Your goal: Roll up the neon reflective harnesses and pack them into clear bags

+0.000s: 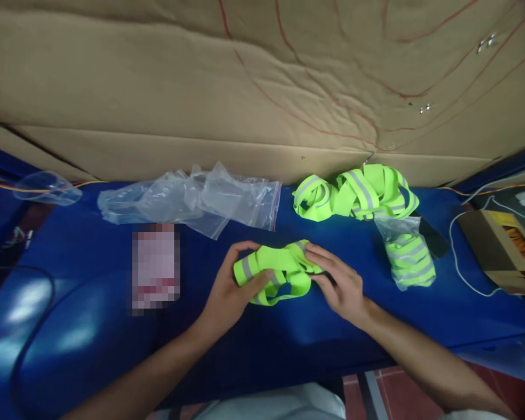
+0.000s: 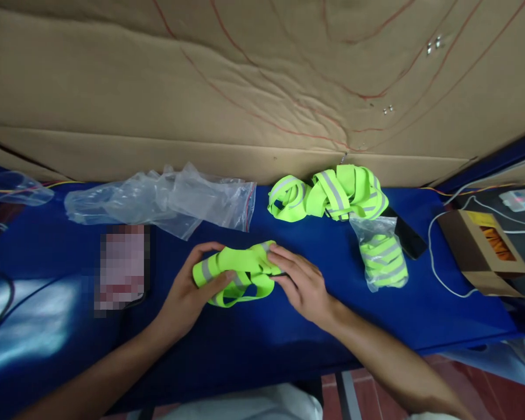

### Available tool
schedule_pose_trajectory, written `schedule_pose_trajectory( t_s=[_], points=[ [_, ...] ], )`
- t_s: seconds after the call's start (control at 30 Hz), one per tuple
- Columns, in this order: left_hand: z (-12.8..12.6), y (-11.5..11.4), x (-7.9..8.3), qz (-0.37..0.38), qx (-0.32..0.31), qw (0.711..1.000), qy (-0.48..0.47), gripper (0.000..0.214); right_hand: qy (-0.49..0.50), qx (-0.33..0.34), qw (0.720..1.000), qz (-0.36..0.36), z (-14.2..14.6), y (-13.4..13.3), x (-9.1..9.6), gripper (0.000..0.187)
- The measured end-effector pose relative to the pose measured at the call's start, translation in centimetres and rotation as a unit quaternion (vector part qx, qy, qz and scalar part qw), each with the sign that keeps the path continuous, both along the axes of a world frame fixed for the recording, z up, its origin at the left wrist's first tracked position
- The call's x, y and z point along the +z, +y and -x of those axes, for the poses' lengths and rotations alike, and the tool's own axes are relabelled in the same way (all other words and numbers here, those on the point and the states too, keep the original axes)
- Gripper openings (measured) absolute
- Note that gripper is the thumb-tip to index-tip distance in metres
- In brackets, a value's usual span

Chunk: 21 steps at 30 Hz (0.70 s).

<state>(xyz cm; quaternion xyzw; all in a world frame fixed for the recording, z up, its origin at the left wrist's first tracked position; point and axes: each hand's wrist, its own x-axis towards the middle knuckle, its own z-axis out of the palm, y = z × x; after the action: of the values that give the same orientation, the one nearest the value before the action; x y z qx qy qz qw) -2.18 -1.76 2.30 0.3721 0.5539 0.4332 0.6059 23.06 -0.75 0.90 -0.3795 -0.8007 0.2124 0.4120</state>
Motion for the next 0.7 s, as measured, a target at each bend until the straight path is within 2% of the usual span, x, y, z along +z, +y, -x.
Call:
schedule_pose_trajectory(
  t_s=[0.1,0.17,0.23,0.3,0.37,0.43,0.5,0.53,0.57,0.63,0.7],
  points=[
    [0.6,0.6,0.3,-0.027,0.060,0.998,0.002,0.056,0.030,-0.081,0.996,-0.010,-0.5,0.2,0.1,0.050],
    [1.3,1.0,0.6,-0.046,0.078,0.996,-0.023,0.062,0.038,-0.128,0.991,-0.013,-0.8,0.4,0.2,0.038],
    [2.0,1.3,0.9,-0.073,0.050,0.995,-0.046,0.071,0.065,-0.182,0.981,0.023,-0.8,0.8,0.5,0.026],
    [2.5,1.4,1.1,-0.086,-0.027,0.993,-0.082,0.078,0.144,-0.230,0.957,0.102,-0.8,1.2,1.0,0.021],
    [3.0,1.3,1.1,-0.065,-0.130,0.980,-0.139,0.081,0.261,-0.239,0.908,0.223,-0.9,1.7,1.7,0.028],
    [3.1,1.2,1.0,-0.034,-0.212,0.958,-0.190,0.086,0.368,-0.219,0.831,0.355,-1.2,2.3,2.3,0.042],
    [3.0,0.9,0.8,-0.011,-0.248,0.947,-0.204,0.090,0.436,-0.210,0.754,0.445,-1.8,3.0,2.6,0.051],
    [2.9,0.8,0.7,0.001,-0.247,0.948,-0.202,0.088,0.457,-0.214,0.730,0.461,-2.1,3.3,2.6,0.052],
    [2.7,0.7,0.7,0.016,-0.232,0.952,-0.198,0.084,0.472,-0.220,0.719,0.460,-2.3,3.5,2.5,0.050],
    [2.3,0.7,0.8,0.052,-0.167,0.964,-0.199,0.069,0.483,-0.218,0.731,0.429,-2.6,3.8,2.1,0.042],
    [2.0,0.8,1.0,0.084,-0.088,0.967,-0.222,0.055,0.463,-0.196,0.779,0.375,-2.3,3.5,1.5,0.033]
  ],
)
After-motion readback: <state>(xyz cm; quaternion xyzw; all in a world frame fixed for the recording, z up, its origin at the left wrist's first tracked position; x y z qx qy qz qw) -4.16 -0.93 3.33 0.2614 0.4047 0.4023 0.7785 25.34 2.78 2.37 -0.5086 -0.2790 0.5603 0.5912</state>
